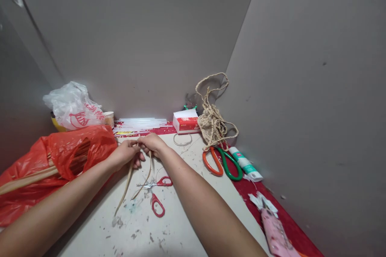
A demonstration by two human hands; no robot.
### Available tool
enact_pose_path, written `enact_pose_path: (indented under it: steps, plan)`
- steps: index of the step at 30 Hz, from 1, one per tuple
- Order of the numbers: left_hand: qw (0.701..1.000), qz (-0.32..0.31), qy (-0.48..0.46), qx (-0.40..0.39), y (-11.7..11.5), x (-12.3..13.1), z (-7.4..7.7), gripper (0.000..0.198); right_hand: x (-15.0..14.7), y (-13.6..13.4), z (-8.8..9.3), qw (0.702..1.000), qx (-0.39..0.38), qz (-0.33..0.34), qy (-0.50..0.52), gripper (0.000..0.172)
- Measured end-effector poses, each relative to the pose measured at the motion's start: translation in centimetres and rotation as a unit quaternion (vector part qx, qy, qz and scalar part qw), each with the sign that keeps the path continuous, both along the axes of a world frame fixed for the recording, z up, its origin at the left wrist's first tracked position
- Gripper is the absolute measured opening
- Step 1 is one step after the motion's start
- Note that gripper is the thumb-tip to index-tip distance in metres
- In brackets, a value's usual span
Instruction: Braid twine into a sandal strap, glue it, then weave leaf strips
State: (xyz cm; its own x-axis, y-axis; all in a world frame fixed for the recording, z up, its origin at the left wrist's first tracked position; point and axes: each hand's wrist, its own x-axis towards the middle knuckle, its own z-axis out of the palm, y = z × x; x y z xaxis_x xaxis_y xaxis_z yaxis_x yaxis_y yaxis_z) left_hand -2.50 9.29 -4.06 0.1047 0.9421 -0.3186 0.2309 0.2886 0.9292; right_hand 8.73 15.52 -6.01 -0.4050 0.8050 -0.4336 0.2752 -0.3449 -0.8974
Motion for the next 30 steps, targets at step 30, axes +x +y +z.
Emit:
enact_pose_path:
  steps: [30]
  plan:
    - [0.998,0.035,-0.041,-0.036,2.7,-2.4,-1.4,0.013,1.1,-0.4,0.6,0.982,0.133,0.099,-0.095,0.03]
